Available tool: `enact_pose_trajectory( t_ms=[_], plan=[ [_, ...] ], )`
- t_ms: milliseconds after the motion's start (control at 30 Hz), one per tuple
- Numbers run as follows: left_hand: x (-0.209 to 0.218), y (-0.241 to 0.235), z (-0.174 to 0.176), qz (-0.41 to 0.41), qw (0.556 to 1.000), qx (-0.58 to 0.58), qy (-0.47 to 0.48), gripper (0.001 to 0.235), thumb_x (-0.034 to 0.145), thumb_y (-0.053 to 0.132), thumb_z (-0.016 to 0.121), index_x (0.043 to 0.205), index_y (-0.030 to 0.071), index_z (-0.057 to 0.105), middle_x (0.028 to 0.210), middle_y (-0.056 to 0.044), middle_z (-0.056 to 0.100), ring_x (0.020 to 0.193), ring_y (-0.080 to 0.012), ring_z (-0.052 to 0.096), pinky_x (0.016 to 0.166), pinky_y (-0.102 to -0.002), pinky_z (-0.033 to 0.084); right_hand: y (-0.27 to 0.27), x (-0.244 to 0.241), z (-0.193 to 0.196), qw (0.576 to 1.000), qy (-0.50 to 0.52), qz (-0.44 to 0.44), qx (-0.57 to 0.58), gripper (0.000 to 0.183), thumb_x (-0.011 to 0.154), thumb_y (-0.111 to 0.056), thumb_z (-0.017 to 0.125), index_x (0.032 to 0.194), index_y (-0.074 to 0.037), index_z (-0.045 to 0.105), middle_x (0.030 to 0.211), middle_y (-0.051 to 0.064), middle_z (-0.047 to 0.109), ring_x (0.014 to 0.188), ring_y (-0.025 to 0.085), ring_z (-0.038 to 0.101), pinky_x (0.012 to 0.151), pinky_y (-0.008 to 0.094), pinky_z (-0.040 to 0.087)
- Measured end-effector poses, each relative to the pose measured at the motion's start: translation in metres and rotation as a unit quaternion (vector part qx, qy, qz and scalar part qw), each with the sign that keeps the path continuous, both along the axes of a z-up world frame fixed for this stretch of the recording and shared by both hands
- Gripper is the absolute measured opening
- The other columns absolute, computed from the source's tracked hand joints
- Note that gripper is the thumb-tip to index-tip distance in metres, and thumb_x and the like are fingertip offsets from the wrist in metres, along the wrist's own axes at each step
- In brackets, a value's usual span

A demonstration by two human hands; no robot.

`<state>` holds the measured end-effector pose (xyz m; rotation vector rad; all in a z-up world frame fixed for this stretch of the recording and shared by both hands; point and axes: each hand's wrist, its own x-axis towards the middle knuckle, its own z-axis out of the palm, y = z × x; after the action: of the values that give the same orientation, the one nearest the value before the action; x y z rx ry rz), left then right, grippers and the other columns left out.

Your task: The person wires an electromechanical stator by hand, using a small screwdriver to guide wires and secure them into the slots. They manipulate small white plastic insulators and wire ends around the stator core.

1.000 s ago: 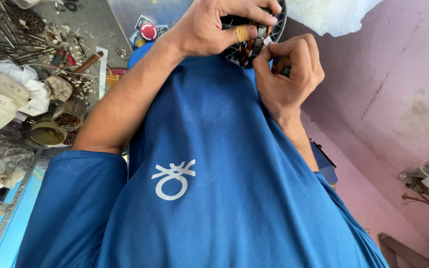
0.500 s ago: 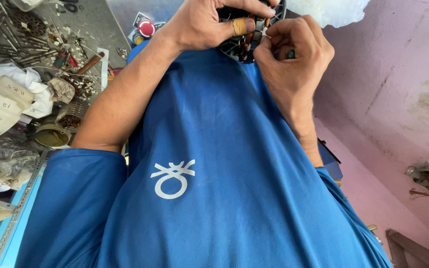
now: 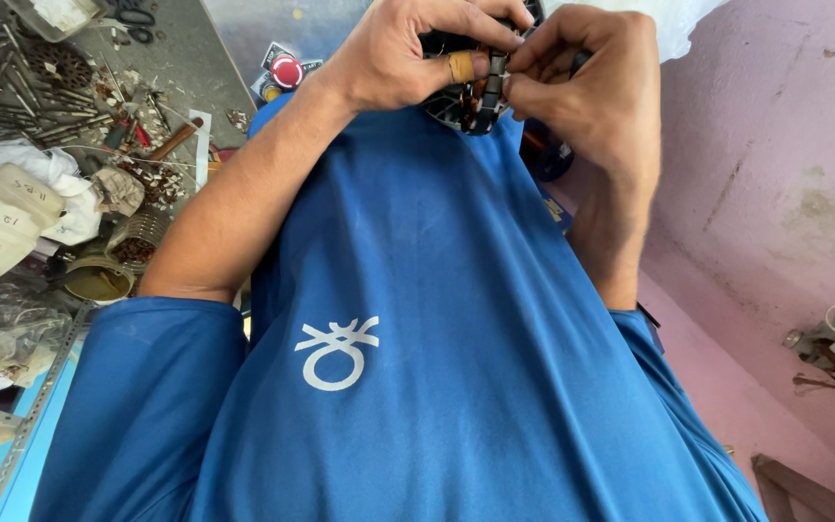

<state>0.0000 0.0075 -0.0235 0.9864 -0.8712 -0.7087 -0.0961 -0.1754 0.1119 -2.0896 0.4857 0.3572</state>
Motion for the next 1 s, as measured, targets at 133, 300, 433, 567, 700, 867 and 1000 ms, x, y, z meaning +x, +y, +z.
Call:
enact_pose_trajectory(
  t_ms=[133,300,433,567,700,867,1000],
  plan=[
    [0.003,0.002,0.001,-0.004,1.0,-0.012,-0.002,0.03,0.103,-0.005,0.078,0.131,0.003,0.073,0.138,-0.011,0.07,0.129,-0.0223,0.068,0.118,-0.034,0.054,-0.016,-0.01,-0.012,0.985,-0.022,-0.012,0.174,0.014,0.092,0.01,0.084,0.095,0.006,0.07,0.093,0.011,0.074,0.084,0.017,0.077,0.074,0.025,0.065],
    [0.008,0.009,0.005,-0.013,0.999,-0.009,-0.039,0.037,0.1,-0.002,0.08,0.135,0.004,0.071,0.144,-0.013,0.066,0.138,-0.0255,0.063,0.123,-0.037,0.05,-0.026,-0.036,-0.033,0.975,-0.091,-0.008,0.204,0.013,0.099,0.005,0.085,0.107,0.008,0.076,0.104,0.013,0.073,0.086,0.017,0.072,0.075,0.025,0.059],
    [0.012,0.011,0.002,-0.045,0.999,0.006,-0.018,0.041,0.101,0.004,0.084,0.139,0.006,0.069,0.148,-0.011,0.065,0.142,-0.0248,0.063,0.126,-0.038,0.05,-0.032,-0.037,-0.05,0.972,-0.104,-0.012,0.212,0.012,0.102,0.002,0.088,0.103,0.007,0.077,0.1,0.012,0.073,0.085,0.017,0.071,0.076,0.026,0.058],
    [0.011,0.008,-0.002,-0.057,0.998,0.008,-0.005,0.042,0.101,0.006,0.086,0.139,0.007,0.069,0.15,-0.011,0.064,0.14,-0.0239,0.063,0.128,-0.038,0.05,-0.034,-0.031,-0.051,0.966,-0.099,-0.01,0.238,0.014,0.099,0.002,0.089,0.105,0.004,0.076,0.098,0.012,0.074,0.084,0.017,0.074,0.076,0.026,0.062],
    [0.012,0.008,-0.003,-0.053,0.998,-0.007,-0.019,0.041,0.099,0.006,0.087,0.136,0.006,0.069,0.151,-0.012,0.063,0.146,-0.0267,0.06,0.13,-0.04,0.047,-0.028,-0.025,-0.05,0.966,-0.098,-0.011,0.241,0.015,0.097,0.005,0.089,0.103,0.005,0.076,0.1,0.014,0.075,0.084,0.019,0.075,0.077,0.028,0.064],
    [0.012,0.011,-0.004,-0.056,0.998,0.002,-0.001,0.044,0.1,0.009,0.087,0.139,0.008,0.068,0.152,-0.012,0.063,0.145,-0.0263,0.061,0.129,-0.04,0.048,-0.023,-0.021,-0.047,0.968,-0.084,-0.021,0.235,0.015,0.096,0.009,0.087,0.102,0.007,0.073,0.098,0.017,0.075,0.084,0.021,0.078,0.077,0.03,0.067],
    [0.014,0.011,-0.005,-0.054,0.998,0.008,-0.01,0.043,0.1,0.011,0.087,0.139,0.008,0.069,0.15,-0.012,0.064,0.141,-0.0246,0.064,0.125,-0.039,0.051,-0.022,-0.013,-0.046,0.973,-0.069,-0.03,0.22,0.018,0.095,0.011,0.088,0.1,0.007,0.071,0.096,0.02,0.075,0.085,0.023,0.079,0.075,0.03,0.066]
  ],
)
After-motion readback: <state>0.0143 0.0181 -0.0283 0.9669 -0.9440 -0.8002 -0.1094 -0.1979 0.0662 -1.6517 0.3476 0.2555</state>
